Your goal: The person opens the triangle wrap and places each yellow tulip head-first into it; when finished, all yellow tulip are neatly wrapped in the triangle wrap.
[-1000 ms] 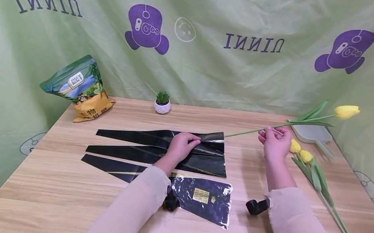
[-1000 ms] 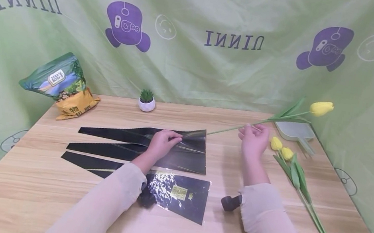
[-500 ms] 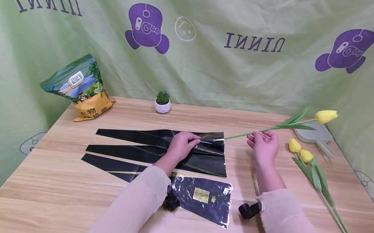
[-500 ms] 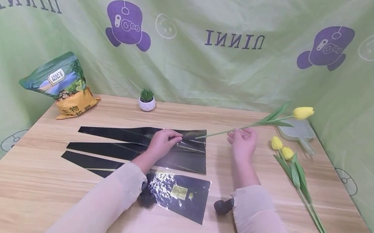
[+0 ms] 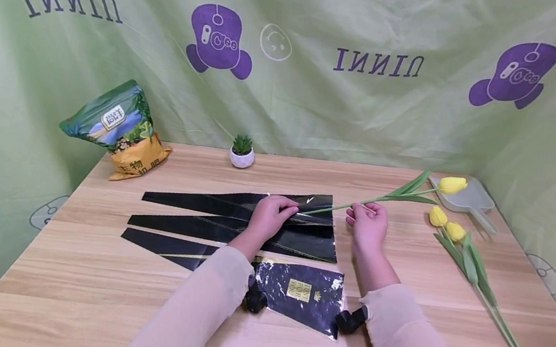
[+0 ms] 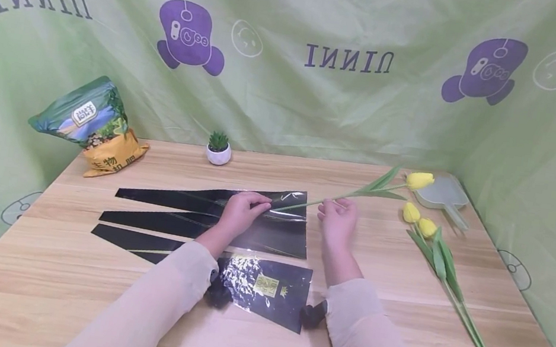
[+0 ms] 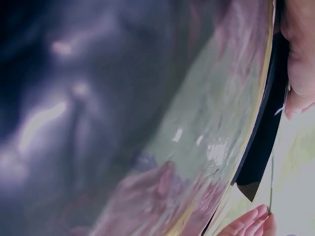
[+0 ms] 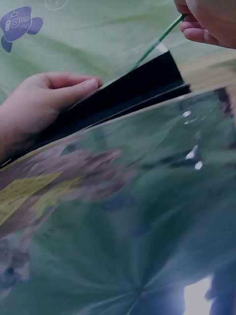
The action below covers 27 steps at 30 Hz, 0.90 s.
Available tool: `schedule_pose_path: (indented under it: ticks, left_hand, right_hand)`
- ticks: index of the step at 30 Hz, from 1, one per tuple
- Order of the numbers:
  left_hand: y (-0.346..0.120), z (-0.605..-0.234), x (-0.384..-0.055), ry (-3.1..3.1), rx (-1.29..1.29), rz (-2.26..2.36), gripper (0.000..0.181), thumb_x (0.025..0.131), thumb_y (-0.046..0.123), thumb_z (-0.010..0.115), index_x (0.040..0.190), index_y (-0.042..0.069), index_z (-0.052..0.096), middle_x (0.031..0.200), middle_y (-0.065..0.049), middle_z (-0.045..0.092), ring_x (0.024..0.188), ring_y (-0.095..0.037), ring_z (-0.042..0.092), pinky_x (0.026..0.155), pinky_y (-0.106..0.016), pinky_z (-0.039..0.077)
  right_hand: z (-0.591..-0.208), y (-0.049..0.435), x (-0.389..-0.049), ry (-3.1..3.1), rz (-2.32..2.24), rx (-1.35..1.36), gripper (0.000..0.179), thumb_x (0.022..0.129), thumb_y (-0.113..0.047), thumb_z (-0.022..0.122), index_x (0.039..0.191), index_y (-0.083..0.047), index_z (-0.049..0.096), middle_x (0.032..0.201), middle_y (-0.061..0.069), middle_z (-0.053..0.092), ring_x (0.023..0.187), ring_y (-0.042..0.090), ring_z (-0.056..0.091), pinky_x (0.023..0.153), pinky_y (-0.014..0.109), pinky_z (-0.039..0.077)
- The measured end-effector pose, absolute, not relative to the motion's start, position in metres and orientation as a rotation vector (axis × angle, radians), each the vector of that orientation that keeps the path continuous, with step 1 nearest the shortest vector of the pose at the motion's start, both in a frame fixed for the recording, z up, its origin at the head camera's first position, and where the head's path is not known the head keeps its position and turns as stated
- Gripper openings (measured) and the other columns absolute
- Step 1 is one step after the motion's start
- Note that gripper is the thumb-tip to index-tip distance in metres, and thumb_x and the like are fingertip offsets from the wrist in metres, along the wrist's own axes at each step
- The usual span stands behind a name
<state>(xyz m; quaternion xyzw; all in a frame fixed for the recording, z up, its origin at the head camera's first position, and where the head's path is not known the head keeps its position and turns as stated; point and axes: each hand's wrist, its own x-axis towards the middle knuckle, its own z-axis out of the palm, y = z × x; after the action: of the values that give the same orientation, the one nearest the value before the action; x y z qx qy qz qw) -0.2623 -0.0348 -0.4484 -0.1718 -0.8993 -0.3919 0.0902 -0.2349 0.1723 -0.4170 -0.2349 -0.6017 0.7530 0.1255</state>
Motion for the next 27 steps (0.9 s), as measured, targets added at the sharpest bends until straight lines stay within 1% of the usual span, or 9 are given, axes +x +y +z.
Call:
schedule_pose_path:
  ticks: [4, 10, 17, 21, 27]
  left_hand:
    - [-0.035, -0.448, -0.262, -2.665, -0.518, -1.172, 0.018, 0.093, 0.022, 0.068, 0.103, 0.011, 0.077, 0.109, -0.004, 0.075, 0.113, -0.023, 0.066, 0.103, -0.037, 0.048]
    - [-0.036, -0.449, -0.262, -2.657, -0.522, -1.169, 0.018, 0.093, 0.022, 0.067, 0.103, 0.011, 0.078, 0.109, -0.004, 0.075, 0.113, -0.023, 0.066, 0.103, -0.037, 0.048]
    - [-0.035, -0.449, -0.262, -2.670, -0.515, -1.183, 0.018, 0.093, 0.022, 0.067, 0.104, 0.011, 0.078, 0.109, -0.004, 0.075, 0.113, -0.024, 0.066, 0.103, -0.037, 0.048]
    - [-0.035, -0.449, -0.262, -2.665, -0.520, -1.176, 0.018, 0.093, 0.022, 0.067, 0.103, 0.011, 0.078, 0.109, -0.004, 0.075, 0.112, -0.023, 0.066, 0.103, -0.037, 0.048]
    - [-0.035, -0.448, -0.261, -2.668, -0.518, -1.174, 0.018, 0.093, 0.022, 0.067, 0.103, 0.011, 0.078, 0.109, -0.004, 0.075, 0.112, -0.023, 0.066, 0.103, -0.037, 0.048]
  right_hand:
    - [-0.420, 0.162, -0.235, -1.756, 2.198, -0.652, 0.021, 0.093, -0.002, 0.060, 0.102, -0.012, 0.043, 0.085, -0.002, 0.061, 0.076, 0.008, 0.067, 0.073, 0.021, 0.059]
    - [-0.425, 0.148, -0.236, -1.739, 2.218, -0.610, 0.021, 0.091, 0.000, 0.060, 0.099, -0.009, 0.044, 0.081, -0.001, 0.064, 0.066, 0.004, 0.063, 0.059, 0.014, 0.053]
    - [-0.425, 0.140, -0.234, -1.768, 2.200, -0.602, 0.020, 0.091, 0.001, 0.061, 0.095, -0.007, 0.044, 0.067, -0.011, 0.059, 0.062, 0.001, 0.059, 0.057, 0.012, 0.049]
    - [-0.425, 0.138, -0.234, -1.761, 2.206, -0.589, 0.021, 0.090, 0.002, 0.061, 0.093, -0.008, 0.043, 0.063, -0.012, 0.058, 0.058, 0.000, 0.057, 0.054, 0.011, 0.045]
    - [-0.425, 0.138, -0.234, -1.749, 2.230, -0.550, 0.017, 0.092, 0.001, 0.059, 0.092, -0.008, 0.044, 0.062, -0.013, 0.062, 0.060, -0.001, 0.060, 0.054, 0.011, 0.046]
